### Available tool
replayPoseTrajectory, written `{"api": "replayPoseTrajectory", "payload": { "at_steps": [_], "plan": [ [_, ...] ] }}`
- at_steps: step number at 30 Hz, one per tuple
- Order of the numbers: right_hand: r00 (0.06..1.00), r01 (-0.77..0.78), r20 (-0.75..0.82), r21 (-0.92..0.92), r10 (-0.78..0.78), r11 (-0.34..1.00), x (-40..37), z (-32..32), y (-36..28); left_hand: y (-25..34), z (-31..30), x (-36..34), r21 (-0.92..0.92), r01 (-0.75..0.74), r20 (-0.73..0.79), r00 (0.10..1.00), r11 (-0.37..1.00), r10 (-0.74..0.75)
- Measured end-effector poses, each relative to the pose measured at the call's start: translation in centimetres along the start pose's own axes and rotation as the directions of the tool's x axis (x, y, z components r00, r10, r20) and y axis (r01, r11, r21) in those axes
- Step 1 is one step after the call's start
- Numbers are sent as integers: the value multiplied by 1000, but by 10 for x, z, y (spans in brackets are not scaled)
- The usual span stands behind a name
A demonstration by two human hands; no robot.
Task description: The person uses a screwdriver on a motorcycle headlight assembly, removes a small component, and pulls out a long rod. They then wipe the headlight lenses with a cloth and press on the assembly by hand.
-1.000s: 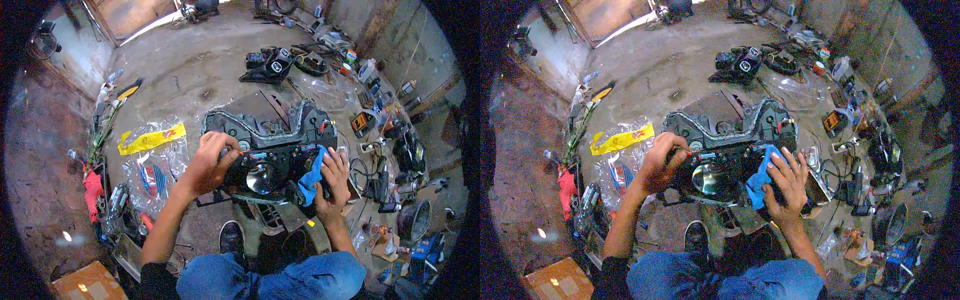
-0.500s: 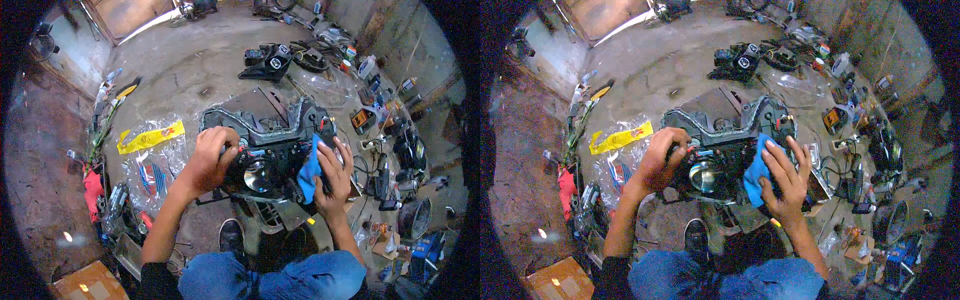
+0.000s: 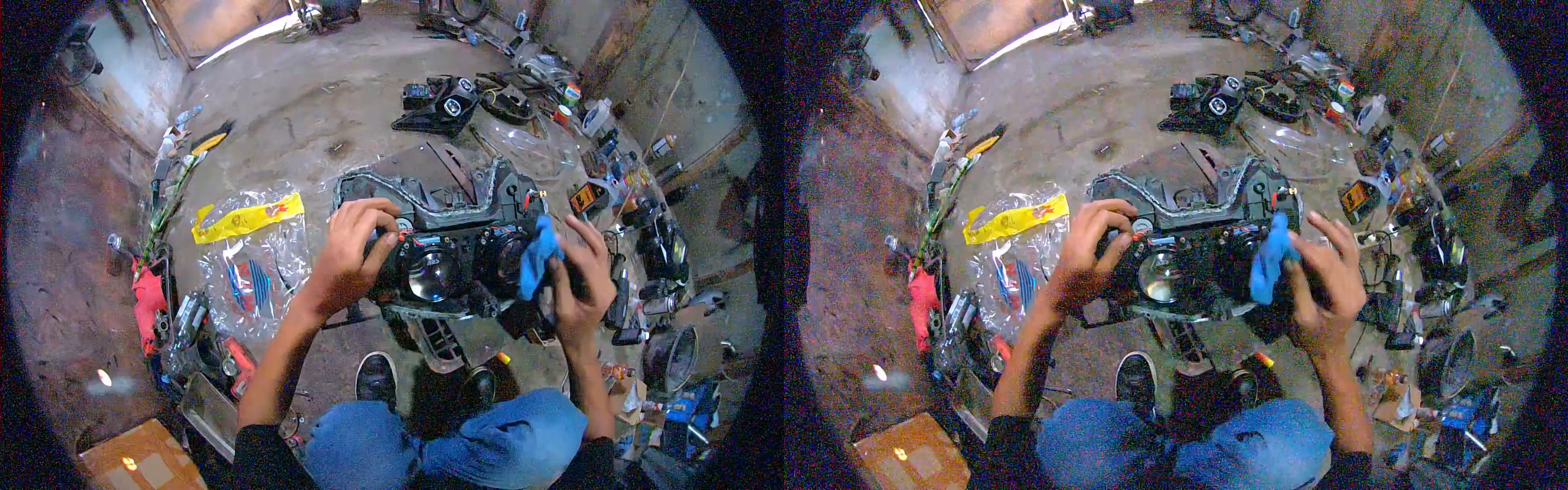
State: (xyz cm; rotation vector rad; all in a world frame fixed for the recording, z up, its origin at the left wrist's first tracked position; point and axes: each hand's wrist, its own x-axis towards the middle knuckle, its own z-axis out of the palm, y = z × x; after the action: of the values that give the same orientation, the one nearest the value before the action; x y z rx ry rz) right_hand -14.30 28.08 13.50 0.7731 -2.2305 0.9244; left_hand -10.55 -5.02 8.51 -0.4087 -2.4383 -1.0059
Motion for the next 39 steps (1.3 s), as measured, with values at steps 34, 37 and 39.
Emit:
{"api": "replayPoseTrajectory", "payload": {
  "at_steps": [34,37,39],
  "plan": [
    [765,485,499,-32,-406,874,2,31,-55,-20,28,-15,-106,12,-181,983,994,-32],
    [813,450,454,-98,-363,887,-4,33,-58,-19,24,-15,-106,2,-181,983,994,-21],
    [840,417,452,-179,-302,891,-3,36,-69,-18,25,-15,-104,-14,-194,981,994,-6]
  ]
}}
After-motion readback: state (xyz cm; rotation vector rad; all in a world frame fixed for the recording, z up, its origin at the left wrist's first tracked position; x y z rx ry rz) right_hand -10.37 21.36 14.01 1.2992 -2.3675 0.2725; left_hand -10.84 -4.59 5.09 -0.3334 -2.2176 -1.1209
